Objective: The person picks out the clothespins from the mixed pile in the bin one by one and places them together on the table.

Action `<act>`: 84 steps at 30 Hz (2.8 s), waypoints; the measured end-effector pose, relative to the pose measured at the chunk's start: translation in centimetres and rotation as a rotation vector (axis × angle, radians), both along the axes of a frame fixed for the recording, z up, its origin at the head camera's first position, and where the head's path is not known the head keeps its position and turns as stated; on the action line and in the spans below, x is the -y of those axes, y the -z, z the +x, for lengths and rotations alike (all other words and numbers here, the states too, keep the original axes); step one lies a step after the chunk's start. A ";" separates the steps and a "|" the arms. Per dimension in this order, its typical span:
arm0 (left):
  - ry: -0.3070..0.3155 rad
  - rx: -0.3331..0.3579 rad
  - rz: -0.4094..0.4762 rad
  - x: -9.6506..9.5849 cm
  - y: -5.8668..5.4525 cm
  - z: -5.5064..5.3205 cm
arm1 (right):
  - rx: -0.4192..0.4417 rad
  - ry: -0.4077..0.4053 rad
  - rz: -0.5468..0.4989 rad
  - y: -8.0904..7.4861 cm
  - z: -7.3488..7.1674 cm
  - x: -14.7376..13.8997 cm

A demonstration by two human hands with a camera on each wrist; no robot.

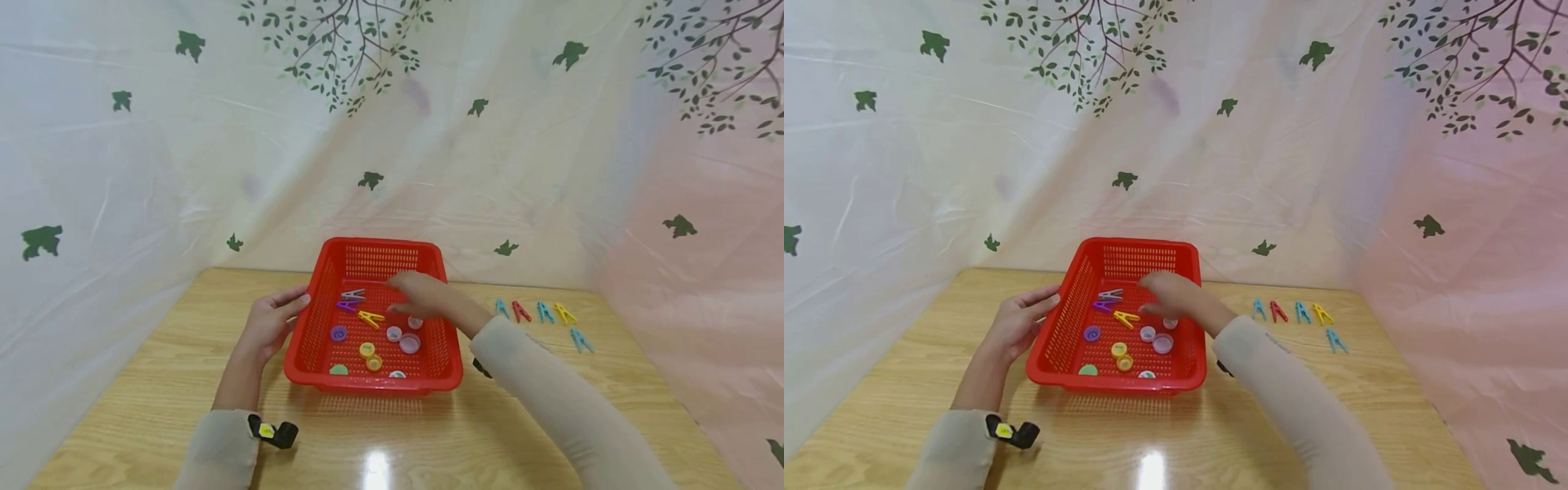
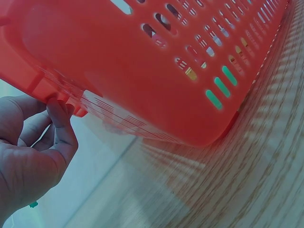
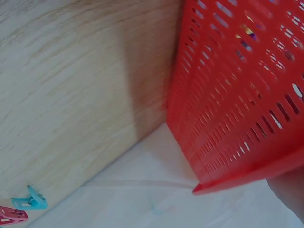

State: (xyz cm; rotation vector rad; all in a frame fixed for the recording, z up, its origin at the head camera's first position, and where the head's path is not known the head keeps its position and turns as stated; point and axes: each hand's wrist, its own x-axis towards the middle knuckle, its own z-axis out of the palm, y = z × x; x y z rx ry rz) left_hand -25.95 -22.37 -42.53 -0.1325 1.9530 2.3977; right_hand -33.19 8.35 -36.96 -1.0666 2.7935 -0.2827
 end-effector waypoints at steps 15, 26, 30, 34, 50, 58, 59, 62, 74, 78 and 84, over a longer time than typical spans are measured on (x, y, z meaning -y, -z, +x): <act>-0.003 0.013 -0.020 0.0 0.0 -0.1 | 0.044 -0.046 0.069 2.2 -0.2 1.3; -0.004 0.011 -0.025 0.1 0.0 -0.1 | 0.152 0.032 0.041 3.0 -1.0 1.9; -0.002 0.007 -0.017 0.1 -0.1 -0.1 | 0.179 0.042 0.041 3.1 -1.3 2.0; 0.003 0.012 -0.025 0.0 -0.2 -0.1 | 0.199 0.029 0.057 3.4 -1.5 2.0; -0.001 0.007 -0.023 0.1 -0.8 -0.1 | 0.125 -0.022 0.154 3.7 -1.8 2.6; -0.005 0.024 -0.035 0.4 -0.6 0.1 | 0.086 -0.035 0.188 4.1 -1.6 2.9; -0.004 0.023 -0.033 0.4 -0.6 0.0 | 0.085 -0.030 0.189 4.1 -1.6 2.9; 0.001 0.019 -0.032 0.3 -0.5 0.0 | 0.073 -0.023 0.204 4.2 -1.6 2.8; -0.002 0.025 -0.025 0.1 -0.5 0.0 | 0.068 -0.015 0.211 4.3 -1.8 2.8; 0.002 0.028 -0.026 0.1 -0.6 0.0 | 0.044 -0.031 0.218 4.4 -2.0 2.8; -0.004 0.019 -0.022 0.2 -0.6 -0.1 | 0.028 -0.065 0.210 4.3 -2.1 2.9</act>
